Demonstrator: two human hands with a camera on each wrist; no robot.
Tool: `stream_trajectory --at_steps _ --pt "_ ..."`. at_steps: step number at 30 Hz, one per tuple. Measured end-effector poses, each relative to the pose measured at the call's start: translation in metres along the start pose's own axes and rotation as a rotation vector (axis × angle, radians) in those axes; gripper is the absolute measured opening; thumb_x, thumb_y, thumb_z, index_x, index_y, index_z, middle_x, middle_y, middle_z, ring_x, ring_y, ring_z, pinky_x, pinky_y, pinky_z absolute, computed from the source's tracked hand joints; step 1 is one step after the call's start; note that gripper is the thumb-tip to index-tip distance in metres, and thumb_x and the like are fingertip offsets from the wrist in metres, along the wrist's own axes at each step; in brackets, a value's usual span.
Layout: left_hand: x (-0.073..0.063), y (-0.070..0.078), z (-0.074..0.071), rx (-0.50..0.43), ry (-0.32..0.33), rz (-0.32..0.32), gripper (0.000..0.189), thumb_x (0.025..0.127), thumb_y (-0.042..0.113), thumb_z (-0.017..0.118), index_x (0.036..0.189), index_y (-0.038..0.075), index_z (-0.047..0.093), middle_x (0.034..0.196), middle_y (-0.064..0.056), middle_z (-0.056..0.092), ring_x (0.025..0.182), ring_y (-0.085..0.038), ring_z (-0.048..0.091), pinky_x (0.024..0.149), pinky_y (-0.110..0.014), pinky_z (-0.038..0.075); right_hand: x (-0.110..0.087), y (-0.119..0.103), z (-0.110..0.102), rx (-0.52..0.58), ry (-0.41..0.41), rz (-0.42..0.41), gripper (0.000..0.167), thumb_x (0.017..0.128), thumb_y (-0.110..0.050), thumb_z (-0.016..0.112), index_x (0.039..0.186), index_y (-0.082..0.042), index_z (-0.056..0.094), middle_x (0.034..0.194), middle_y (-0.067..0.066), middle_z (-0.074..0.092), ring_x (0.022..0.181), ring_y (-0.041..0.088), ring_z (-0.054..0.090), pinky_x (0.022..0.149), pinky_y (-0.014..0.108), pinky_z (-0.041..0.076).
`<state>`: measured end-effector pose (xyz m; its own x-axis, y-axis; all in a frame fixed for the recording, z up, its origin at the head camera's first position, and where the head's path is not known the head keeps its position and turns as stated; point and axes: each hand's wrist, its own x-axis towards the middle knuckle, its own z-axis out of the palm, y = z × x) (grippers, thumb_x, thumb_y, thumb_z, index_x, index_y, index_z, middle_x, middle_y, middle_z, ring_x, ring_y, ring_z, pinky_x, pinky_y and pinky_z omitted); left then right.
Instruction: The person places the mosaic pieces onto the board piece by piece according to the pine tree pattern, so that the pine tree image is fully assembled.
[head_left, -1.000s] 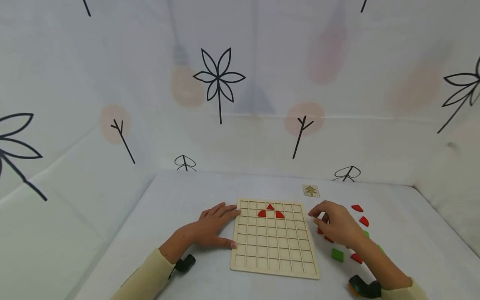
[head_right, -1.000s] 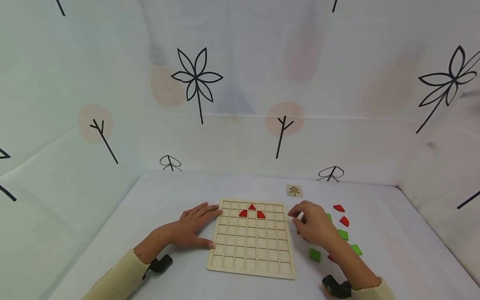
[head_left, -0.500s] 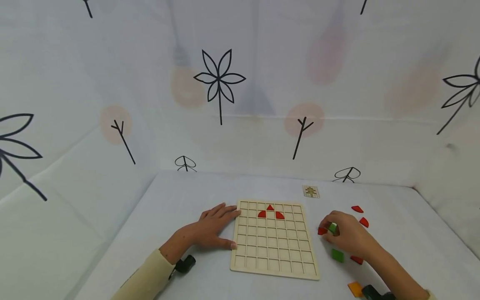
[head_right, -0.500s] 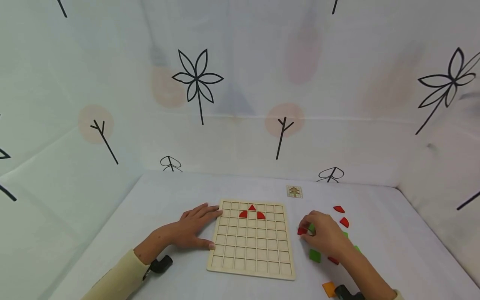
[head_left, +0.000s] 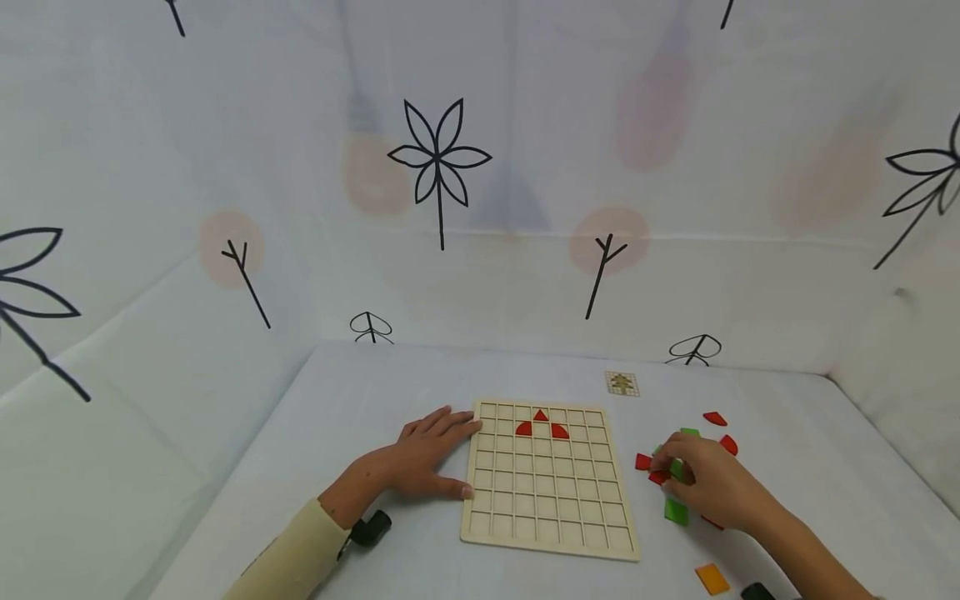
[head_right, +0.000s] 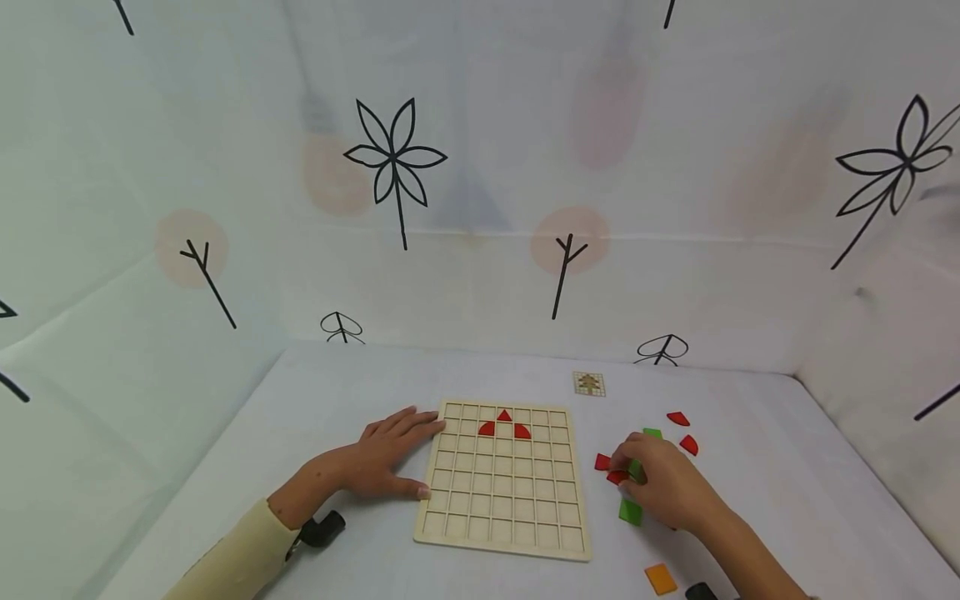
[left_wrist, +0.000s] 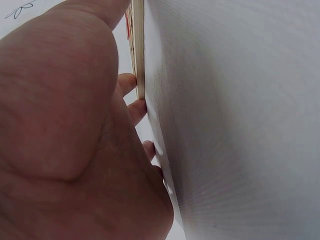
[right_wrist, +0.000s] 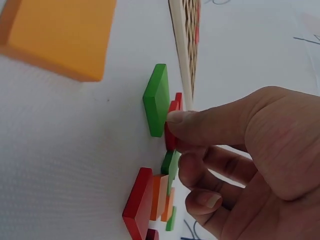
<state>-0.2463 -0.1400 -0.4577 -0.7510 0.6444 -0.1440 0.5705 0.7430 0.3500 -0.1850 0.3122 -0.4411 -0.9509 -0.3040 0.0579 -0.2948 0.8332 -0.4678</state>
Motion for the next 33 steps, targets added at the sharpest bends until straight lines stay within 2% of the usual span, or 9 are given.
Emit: stream_trajectory --at_steps 23,33 --pt "-0.0005 0.0007 -0.0014 -0.015 -0.002 0.01 0.1 0.092 0.074 0.067 0.171 0.029 0.023 0.177 0.004 0.017 0.164 -0.035 0.006 0.121 -0.064 0.021 0.0003 -0.0017 0.0006 -0.017 -0.031 0.0 0.025 0.085 -0.004 0.088 0.096 -0.02 0.073 0.1 -0.007 0.061 0.076 0.006 0.05 0.065 0.023 0.048" --pt "0.0013 -0.0024 0.0016 0.005 -0.001 0.004 0.101 0.091 0.075 0.066 0.171 0.032 0.021 0.177 0.006 0.016 0.164 -0.032 0.005 0.122 -0.063 0.021 -0.0015 0.0002 -0.0032 0.007 -0.034 -0.039 0.024 0.085 -0.006 0.088 0.099 -0.019 0.074 0.101 -0.006 0.062 0.074 0.004 0.052 0.065 0.023 0.05"
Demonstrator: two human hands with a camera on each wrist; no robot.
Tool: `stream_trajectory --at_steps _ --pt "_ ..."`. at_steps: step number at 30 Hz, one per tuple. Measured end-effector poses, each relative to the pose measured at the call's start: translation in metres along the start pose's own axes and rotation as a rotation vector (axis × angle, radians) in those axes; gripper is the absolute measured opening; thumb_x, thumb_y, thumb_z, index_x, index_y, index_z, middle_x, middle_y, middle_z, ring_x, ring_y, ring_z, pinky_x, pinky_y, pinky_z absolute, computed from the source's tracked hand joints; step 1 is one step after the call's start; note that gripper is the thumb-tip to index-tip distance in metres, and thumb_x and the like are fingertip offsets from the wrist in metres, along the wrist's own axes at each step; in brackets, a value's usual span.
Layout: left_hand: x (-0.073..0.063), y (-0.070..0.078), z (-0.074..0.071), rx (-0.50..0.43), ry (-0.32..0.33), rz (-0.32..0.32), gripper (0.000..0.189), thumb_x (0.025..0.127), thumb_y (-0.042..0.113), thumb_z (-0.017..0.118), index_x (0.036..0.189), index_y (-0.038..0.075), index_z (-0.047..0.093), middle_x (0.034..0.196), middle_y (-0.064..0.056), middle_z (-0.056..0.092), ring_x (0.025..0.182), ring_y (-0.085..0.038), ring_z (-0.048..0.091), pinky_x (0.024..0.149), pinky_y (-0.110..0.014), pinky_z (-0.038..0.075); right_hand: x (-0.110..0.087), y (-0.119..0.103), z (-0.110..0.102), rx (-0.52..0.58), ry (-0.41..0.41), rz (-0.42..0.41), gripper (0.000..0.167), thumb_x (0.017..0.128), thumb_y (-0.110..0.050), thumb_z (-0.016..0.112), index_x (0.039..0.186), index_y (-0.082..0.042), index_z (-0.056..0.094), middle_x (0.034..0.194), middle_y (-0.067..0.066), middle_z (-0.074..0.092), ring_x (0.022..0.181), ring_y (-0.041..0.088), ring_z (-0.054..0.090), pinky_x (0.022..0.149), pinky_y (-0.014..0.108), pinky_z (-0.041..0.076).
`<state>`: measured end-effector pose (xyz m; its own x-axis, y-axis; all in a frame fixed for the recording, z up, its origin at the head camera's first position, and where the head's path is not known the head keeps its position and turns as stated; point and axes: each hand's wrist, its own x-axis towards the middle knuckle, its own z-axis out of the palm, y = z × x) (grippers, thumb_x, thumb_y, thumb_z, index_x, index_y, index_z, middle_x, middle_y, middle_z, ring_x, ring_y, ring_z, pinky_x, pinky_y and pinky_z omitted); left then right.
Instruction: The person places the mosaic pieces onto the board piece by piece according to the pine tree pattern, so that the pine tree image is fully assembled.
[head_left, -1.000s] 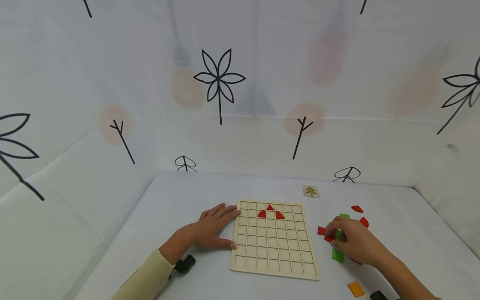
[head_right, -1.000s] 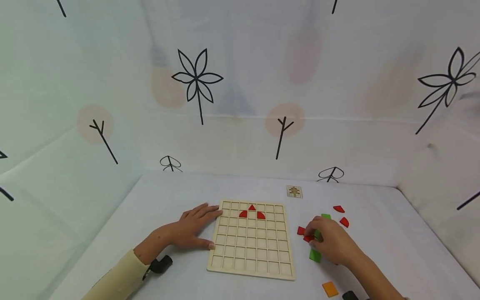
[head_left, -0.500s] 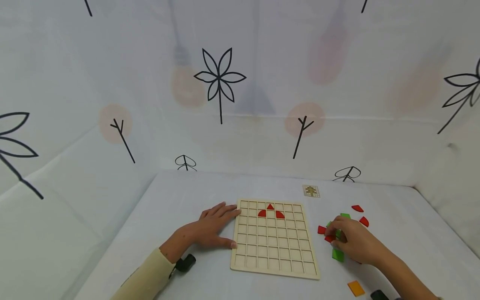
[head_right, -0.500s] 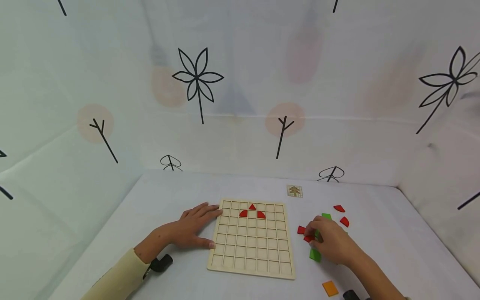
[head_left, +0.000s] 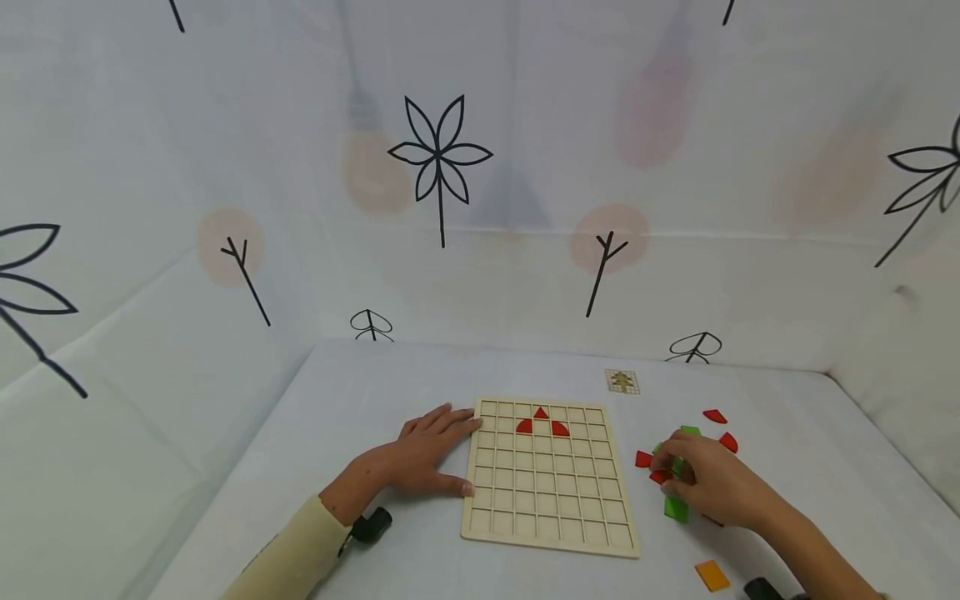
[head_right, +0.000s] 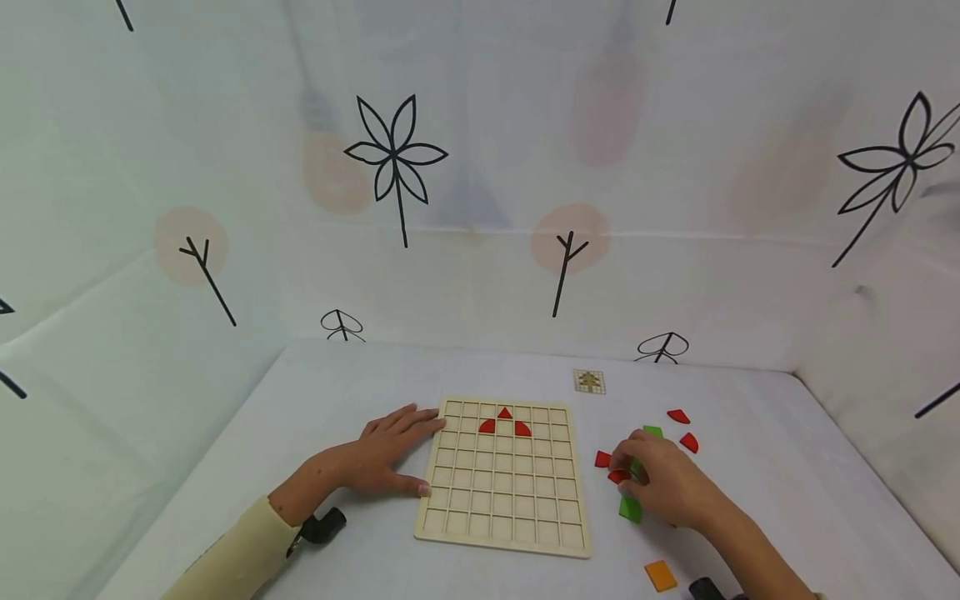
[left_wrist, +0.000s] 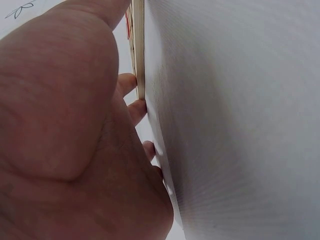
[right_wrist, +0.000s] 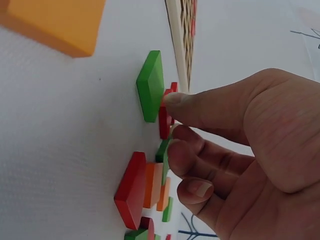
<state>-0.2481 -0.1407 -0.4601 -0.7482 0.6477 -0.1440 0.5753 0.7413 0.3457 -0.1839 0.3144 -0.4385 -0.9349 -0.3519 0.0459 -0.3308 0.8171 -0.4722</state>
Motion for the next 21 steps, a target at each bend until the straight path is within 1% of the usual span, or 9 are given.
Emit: stream_trajectory --at_steps 4,8,13,17,21 --pt "0.0013 -0.0011 0.0011 0.004 0.002 -0.002 0.101 0.091 0.076 0.066 0.171 0.033 0.021 0.177 0.007 0.016 0.165 -0.032 0.004 0.122 -0.062 0.021 0.0001 0.003 -0.0031 -0.032 0.037 0.014 0.024 0.085 -0.005 0.088 0.1 -0.019 0.075 0.105 -0.006 0.065 0.083 0.01 0.055 0.07 0.024 0.052" --pt "0.0015 -0.0011 0.0017 0.008 0.002 -0.006 0.102 0.091 0.077 0.066 0.171 0.033 0.021 0.177 0.008 0.015 0.165 -0.031 0.004 0.122 -0.062 0.021 0.0009 0.0052 -0.0032 -0.105 0.084 0.039 0.025 0.083 -0.002 0.088 0.1 -0.017 0.077 0.105 -0.005 0.066 0.088 0.014 0.057 0.074 0.027 0.055" --pt "0.0005 -0.0001 0.0012 0.004 0.0 -0.007 0.101 0.091 0.076 0.067 0.171 0.033 0.021 0.177 0.007 0.016 0.164 -0.032 0.006 0.122 -0.063 0.022 0.0021 0.0068 -0.0016 -0.149 0.093 0.075 0.024 0.082 -0.002 0.088 0.1 -0.014 0.077 0.104 -0.002 0.067 0.087 0.015 0.059 0.074 0.032 0.058" --pt "-0.0002 0.0013 -0.0004 -0.006 0.003 0.001 0.101 0.091 0.074 0.067 0.17 0.031 0.022 0.177 0.005 0.017 0.164 -0.033 0.007 0.121 -0.064 0.022 0.0034 0.0069 -0.0006 -0.155 0.09 0.103 0.024 0.081 -0.003 0.088 0.1 -0.013 0.076 0.103 -0.001 0.068 0.088 0.017 0.06 0.078 0.04 0.06" --pt "-0.0006 0.0023 -0.0019 -0.016 0.008 0.007 0.1 0.092 0.073 0.067 0.17 0.029 0.024 0.176 0.004 0.018 0.164 -0.035 0.007 0.12 -0.064 0.023 0.0058 0.0069 -0.0008 -0.138 0.067 0.147 0.025 0.081 -0.003 0.087 0.101 -0.01 0.075 0.097 -0.001 0.069 0.088 0.019 0.06 0.08 0.046 0.06"
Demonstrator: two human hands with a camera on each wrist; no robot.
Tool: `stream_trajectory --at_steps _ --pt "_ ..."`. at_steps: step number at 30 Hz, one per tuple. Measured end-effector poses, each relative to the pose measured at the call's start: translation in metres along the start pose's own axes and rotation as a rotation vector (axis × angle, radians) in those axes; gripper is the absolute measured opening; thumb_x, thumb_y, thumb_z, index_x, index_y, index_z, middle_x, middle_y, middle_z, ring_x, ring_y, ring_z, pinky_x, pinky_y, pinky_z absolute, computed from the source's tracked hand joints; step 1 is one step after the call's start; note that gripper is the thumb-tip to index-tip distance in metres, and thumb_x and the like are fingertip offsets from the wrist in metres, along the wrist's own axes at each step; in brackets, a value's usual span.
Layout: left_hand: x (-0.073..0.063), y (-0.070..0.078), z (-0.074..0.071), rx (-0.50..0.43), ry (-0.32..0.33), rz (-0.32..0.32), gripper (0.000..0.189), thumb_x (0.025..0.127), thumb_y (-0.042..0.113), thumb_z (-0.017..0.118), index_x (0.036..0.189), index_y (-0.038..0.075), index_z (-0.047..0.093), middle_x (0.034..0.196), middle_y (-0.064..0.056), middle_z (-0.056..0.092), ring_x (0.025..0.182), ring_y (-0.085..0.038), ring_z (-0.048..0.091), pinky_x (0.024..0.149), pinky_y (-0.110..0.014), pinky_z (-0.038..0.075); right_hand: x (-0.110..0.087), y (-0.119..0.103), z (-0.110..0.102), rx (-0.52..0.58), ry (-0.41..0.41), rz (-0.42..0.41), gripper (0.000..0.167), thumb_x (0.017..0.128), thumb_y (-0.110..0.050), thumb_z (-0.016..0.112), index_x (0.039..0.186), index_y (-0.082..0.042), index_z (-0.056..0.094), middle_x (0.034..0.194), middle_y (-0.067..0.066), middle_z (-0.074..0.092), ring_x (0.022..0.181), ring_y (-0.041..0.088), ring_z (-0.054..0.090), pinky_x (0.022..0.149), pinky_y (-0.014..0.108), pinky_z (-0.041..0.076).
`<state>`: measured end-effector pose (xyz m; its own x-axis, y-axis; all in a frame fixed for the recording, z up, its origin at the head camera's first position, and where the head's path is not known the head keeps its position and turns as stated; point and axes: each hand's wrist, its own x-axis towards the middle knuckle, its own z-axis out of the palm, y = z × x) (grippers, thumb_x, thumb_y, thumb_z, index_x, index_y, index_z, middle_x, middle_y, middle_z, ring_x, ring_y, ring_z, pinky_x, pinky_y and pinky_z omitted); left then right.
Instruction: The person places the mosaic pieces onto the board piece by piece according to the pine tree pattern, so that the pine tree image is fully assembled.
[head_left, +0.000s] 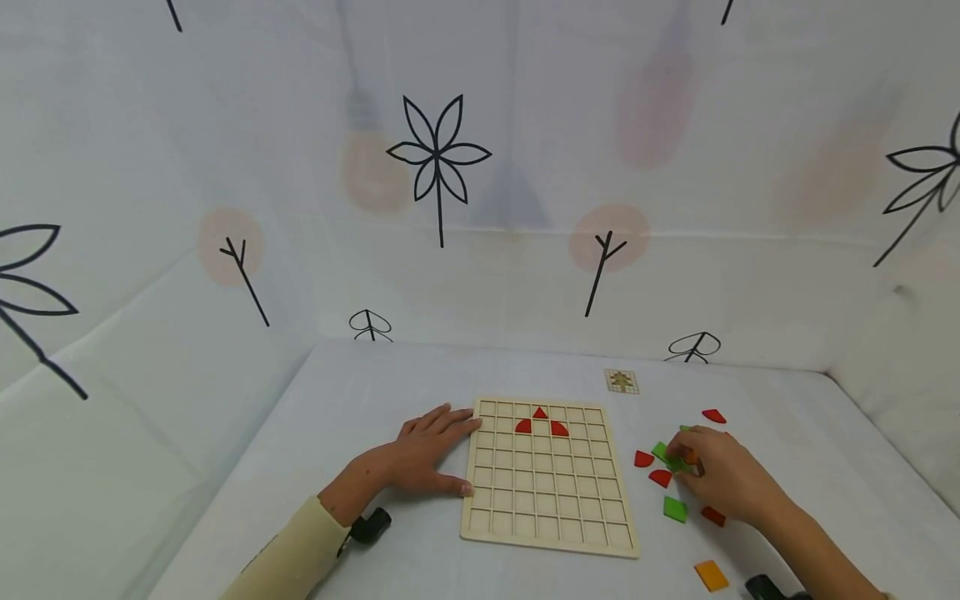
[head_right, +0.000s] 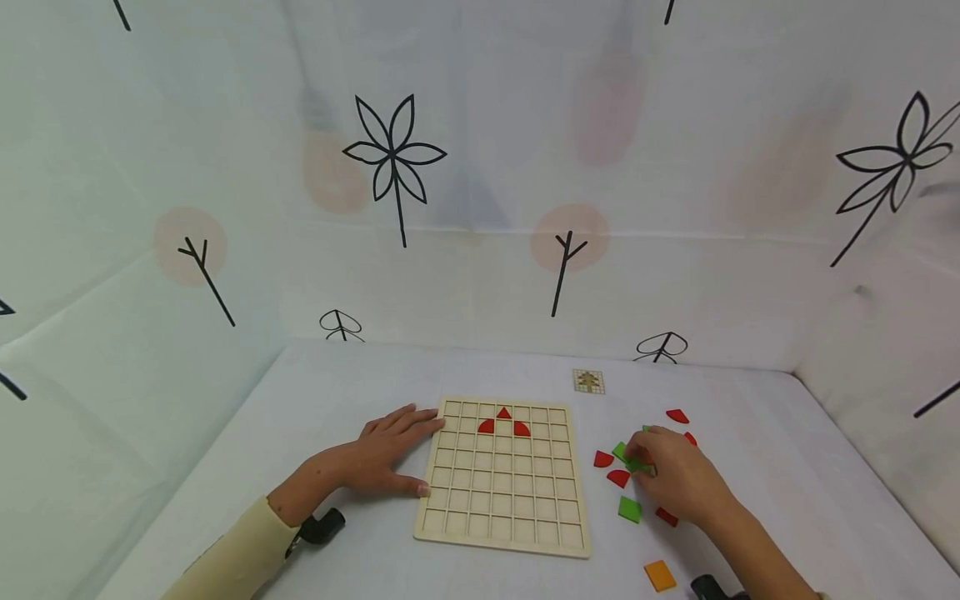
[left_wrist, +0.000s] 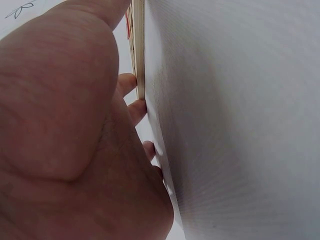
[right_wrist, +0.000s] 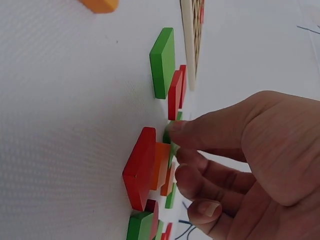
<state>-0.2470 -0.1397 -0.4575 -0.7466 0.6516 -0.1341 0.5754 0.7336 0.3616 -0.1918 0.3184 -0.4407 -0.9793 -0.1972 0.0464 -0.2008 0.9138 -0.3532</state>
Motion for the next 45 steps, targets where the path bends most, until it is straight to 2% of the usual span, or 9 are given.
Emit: stream_trajectory --at_steps 3,9,13,17,26,38,45 --pt "0.0 0.0 0.0 0.006 -0.001 -0.003 0.1 0.092 0.074 0.067 0.17 0.029 0.023 0.176 0.004 0.018 0.164 -0.034 0.008 0.12 -0.063 0.023 0.001 -0.001 -0.001 0.005 -0.01 0.023 0.025 0.081 -0.004 0.087 0.102 -0.009 0.075 0.092 -0.002 0.068 0.086 0.02 0.059 0.08 0.047 0.059" --pt "0.0 0.001 0.0 0.004 -0.003 -0.007 0.101 0.092 0.074 0.067 0.17 0.029 0.024 0.176 0.005 0.018 0.164 -0.034 0.008 0.12 -0.063 0.023 0.001 -0.002 -0.001 -0.017 -0.002 0.053 0.027 0.082 -0.01 0.088 0.104 -0.003 0.074 0.096 0.002 0.07 0.09 0.023 0.064 0.083 0.052 0.06" --pt "0.001 0.0 0.0 0.012 -0.004 -0.008 0.1 0.092 0.074 0.067 0.17 0.03 0.023 0.176 0.005 0.018 0.164 -0.033 0.007 0.12 -0.063 0.023 0.002 -0.003 -0.004 -0.025 -0.043 0.102 0.028 0.083 -0.014 0.088 0.102 0.0 0.073 0.092 0.003 0.07 0.087 0.022 0.064 0.082 0.051 0.061" --pt "0.001 -0.001 0.001 0.01 -0.002 -0.004 0.1 0.092 0.074 0.066 0.17 0.03 0.023 0.176 0.005 0.017 0.164 -0.033 0.008 0.12 -0.063 0.024 0.002 -0.003 -0.005 -0.018 -0.067 0.128 0.024 0.084 -0.014 0.088 0.098 0.0 0.074 0.087 0.001 0.067 0.083 0.02 0.061 0.079 0.048 0.061" --pt "0.0 0.0 -0.001 0.003 -0.004 -0.001 0.1 0.092 0.074 0.066 0.17 0.029 0.023 0.176 0.004 0.018 0.164 -0.034 0.007 0.12 -0.063 0.023 0.002 -0.004 -0.008 0.006 -0.093 0.147 0.025 0.083 -0.014 0.089 0.095 -0.002 0.071 0.089 0.002 0.065 0.084 0.02 0.059 0.08 0.047 0.061" --pt "-0.001 0.0 -0.001 0.009 -0.009 0.002 0.1 0.092 0.075 0.065 0.17 0.03 0.023 0.177 0.004 0.018 0.164 -0.035 0.007 0.12 -0.064 0.023 0.001 -0.004 -0.01 0.105 -0.115 0.093 0.022 0.084 -0.003 0.085 0.093 -0.011 0.066 0.083 -0.001 0.061 0.079 0.018 0.055 0.065 0.03 0.053" --pt "-0.001 0.0 -0.001 0.007 -0.006 0.003 0.1 0.092 0.076 0.065 0.17 0.029 0.023 0.176 0.003 0.018 0.164 -0.035 0.007 0.12 -0.064 0.023 0.003 -0.012 -0.016 0.111 -0.123 0.066 0.02 0.086 -0.002 0.081 0.09 -0.012 0.065 0.084 -0.001 0.06 0.079 0.018 0.055 0.063 0.028 0.052"
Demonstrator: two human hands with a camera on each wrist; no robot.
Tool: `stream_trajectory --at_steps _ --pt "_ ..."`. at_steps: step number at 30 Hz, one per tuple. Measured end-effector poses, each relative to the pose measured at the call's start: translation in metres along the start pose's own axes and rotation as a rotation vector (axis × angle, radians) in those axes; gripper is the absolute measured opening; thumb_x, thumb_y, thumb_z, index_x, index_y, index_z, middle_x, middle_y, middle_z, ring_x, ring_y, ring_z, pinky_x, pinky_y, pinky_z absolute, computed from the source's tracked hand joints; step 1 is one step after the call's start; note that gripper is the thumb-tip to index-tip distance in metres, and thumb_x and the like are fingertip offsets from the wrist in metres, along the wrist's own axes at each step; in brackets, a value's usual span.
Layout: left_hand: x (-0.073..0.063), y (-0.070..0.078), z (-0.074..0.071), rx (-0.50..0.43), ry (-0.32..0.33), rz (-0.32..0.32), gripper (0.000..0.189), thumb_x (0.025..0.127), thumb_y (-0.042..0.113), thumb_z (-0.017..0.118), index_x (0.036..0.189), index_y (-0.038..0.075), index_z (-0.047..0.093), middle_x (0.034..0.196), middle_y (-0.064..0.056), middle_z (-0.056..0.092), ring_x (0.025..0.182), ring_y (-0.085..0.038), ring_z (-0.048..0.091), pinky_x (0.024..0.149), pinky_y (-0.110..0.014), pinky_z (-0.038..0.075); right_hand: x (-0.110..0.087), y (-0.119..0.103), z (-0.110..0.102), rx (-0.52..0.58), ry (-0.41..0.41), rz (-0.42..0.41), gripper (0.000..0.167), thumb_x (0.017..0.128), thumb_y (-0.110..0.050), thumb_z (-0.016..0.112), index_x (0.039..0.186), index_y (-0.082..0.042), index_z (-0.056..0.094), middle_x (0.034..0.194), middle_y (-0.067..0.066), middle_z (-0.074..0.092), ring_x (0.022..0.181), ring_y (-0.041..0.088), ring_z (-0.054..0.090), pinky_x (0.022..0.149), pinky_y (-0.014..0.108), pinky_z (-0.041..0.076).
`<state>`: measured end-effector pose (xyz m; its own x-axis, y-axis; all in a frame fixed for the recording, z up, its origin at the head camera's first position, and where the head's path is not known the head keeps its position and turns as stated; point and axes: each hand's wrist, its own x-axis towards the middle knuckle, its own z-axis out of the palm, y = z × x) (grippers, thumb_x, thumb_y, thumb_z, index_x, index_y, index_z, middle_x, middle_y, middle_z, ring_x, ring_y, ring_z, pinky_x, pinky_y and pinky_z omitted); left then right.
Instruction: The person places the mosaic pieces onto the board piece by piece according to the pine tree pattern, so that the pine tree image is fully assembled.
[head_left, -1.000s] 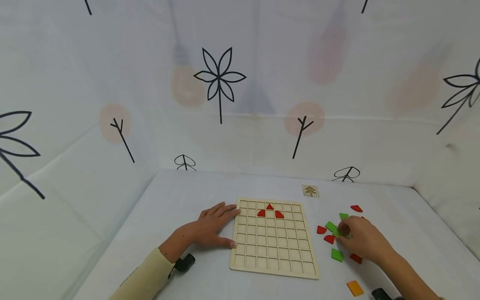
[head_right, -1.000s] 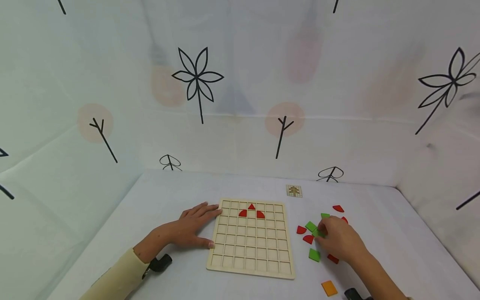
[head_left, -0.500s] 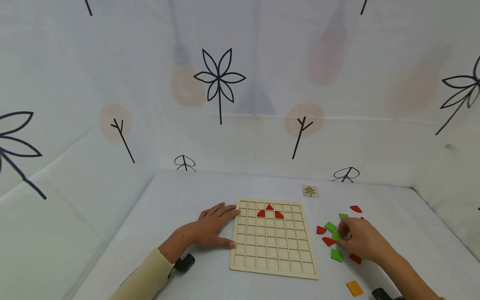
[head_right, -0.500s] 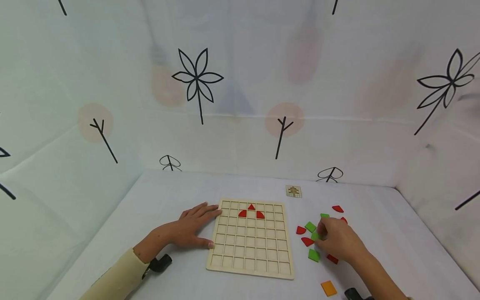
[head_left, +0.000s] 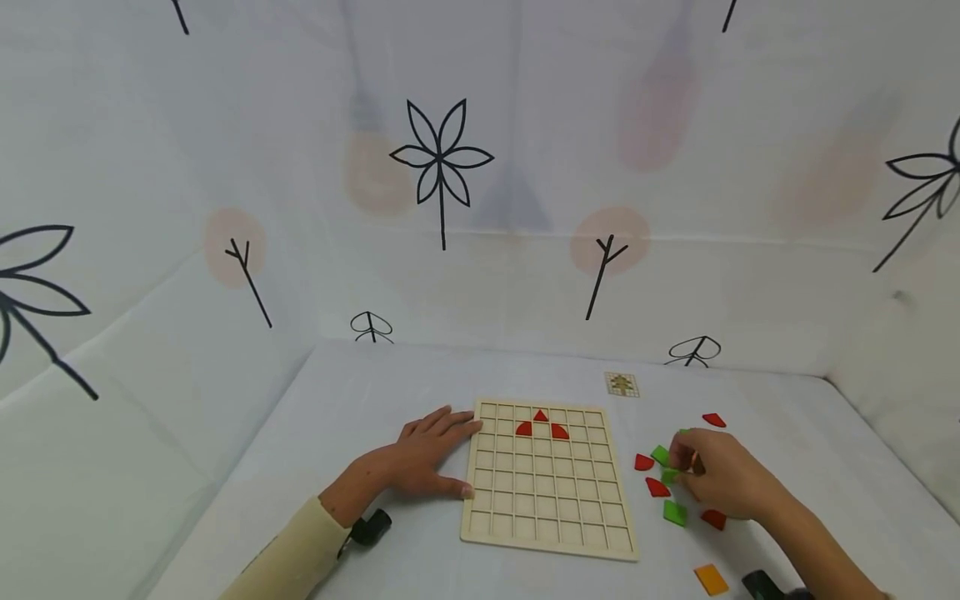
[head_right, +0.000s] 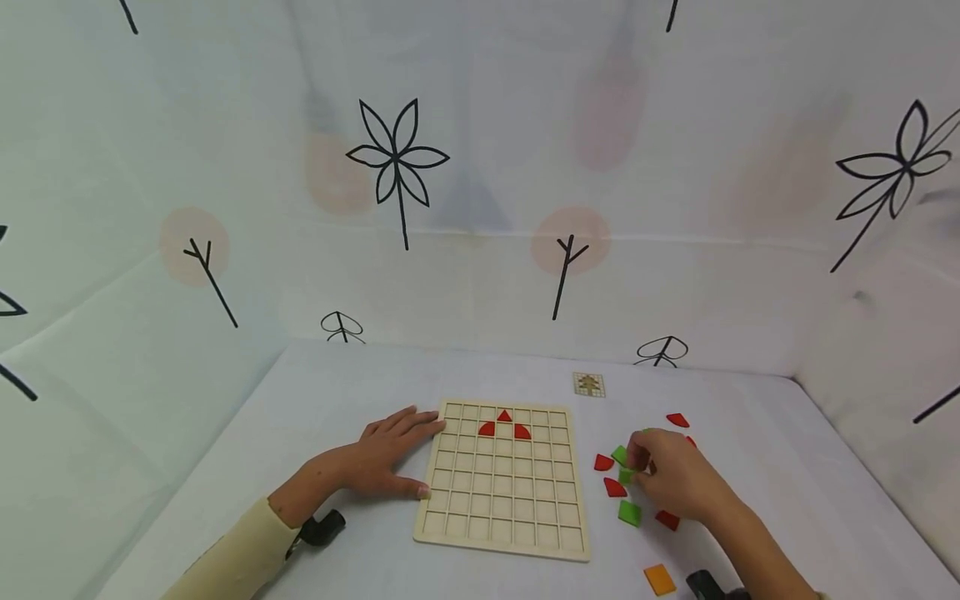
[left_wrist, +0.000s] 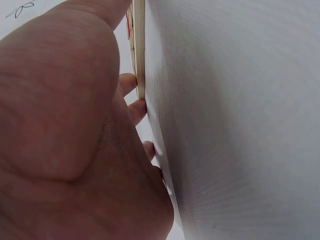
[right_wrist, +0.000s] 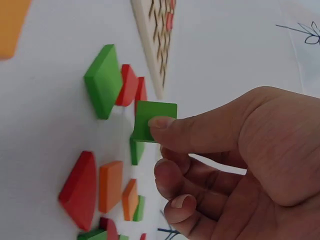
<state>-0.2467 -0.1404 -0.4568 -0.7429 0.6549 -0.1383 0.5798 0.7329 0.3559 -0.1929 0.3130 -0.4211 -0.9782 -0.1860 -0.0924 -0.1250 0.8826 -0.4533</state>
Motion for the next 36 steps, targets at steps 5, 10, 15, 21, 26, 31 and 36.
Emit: stream_trajectory --at_steps 5,10,15,21,26,31,36 --pt "-0.001 0.0 0.001 0.005 0.001 0.001 0.1 0.093 0.074 0.065 0.171 0.029 0.022 0.177 0.003 0.018 0.164 -0.036 0.007 0.12 -0.064 0.023 0.003 -0.011 -0.002 0.004 0.019 -0.026 0.019 0.088 -0.005 0.082 0.092 -0.013 0.065 0.083 -0.002 0.062 0.077 0.017 0.055 0.063 0.027 0.051" --pt "0.0 0.001 0.001 0.004 -0.001 -0.001 0.1 0.092 0.074 0.066 0.171 0.03 0.022 0.177 0.004 0.017 0.164 -0.034 0.007 0.12 -0.063 0.023 0.008 -0.025 -0.002 0.028 0.035 -0.088 0.017 0.09 -0.005 0.08 0.093 -0.014 0.066 0.082 -0.004 0.062 0.076 0.016 0.055 0.063 0.027 0.048" --pt "0.002 0.001 0.003 0.006 -0.004 -0.01 0.101 0.092 0.075 0.065 0.171 0.032 0.021 0.177 0.006 0.016 0.164 -0.033 0.006 0.122 -0.063 0.022 0.015 -0.039 0.001 0.066 0.045 -0.127 0.018 0.091 -0.002 0.079 0.093 -0.014 0.066 0.084 -0.004 0.064 0.076 0.016 0.058 0.064 0.026 0.05" --pt "0.001 0.0 0.002 0.016 -0.001 -0.008 0.1 0.092 0.075 0.065 0.171 0.031 0.021 0.177 0.005 0.016 0.164 -0.034 0.007 0.121 -0.063 0.023 0.024 -0.055 0.008 0.112 0.042 -0.142 0.017 0.092 -0.002 0.078 0.097 -0.011 0.066 0.085 -0.002 0.063 0.074 0.016 0.058 0.061 0.027 0.052" --pt "0.0 0.0 0.001 0.013 -0.006 -0.001 0.1 0.093 0.074 0.065 0.171 0.03 0.021 0.177 0.004 0.016 0.164 -0.034 0.007 0.121 -0.064 0.023 0.033 -0.066 0.014 0.144 0.061 -0.185 0.016 0.093 0.0 0.076 0.099 -0.01 0.065 0.084 0.0 0.063 0.071 0.017 0.058 0.057 0.028 0.051" --pt "0.0 -0.001 0.002 0.013 -0.006 0.0 0.1 0.092 0.075 0.065 0.171 0.03 0.022 0.177 0.004 0.017 0.164 -0.034 0.008 0.12 -0.064 0.023 0.046 -0.074 0.021 0.123 0.105 -0.202 0.015 0.094 0.0 0.074 0.099 -0.011 0.066 0.086 -0.002 0.063 0.076 0.016 0.057 0.062 0.028 0.049" --pt "0.002 -0.002 0.002 0.014 -0.002 0.0 0.101 0.092 0.076 0.065 0.171 0.03 0.022 0.177 0.004 0.017 0.164 -0.034 0.007 0.12 -0.063 0.023 0.054 -0.08 0.026 0.121 0.151 -0.197 0.014 0.095 0.0 0.074 0.098 -0.012 0.068 0.086 -0.002 0.065 0.077 0.016 0.058 0.065 0.03 0.05"
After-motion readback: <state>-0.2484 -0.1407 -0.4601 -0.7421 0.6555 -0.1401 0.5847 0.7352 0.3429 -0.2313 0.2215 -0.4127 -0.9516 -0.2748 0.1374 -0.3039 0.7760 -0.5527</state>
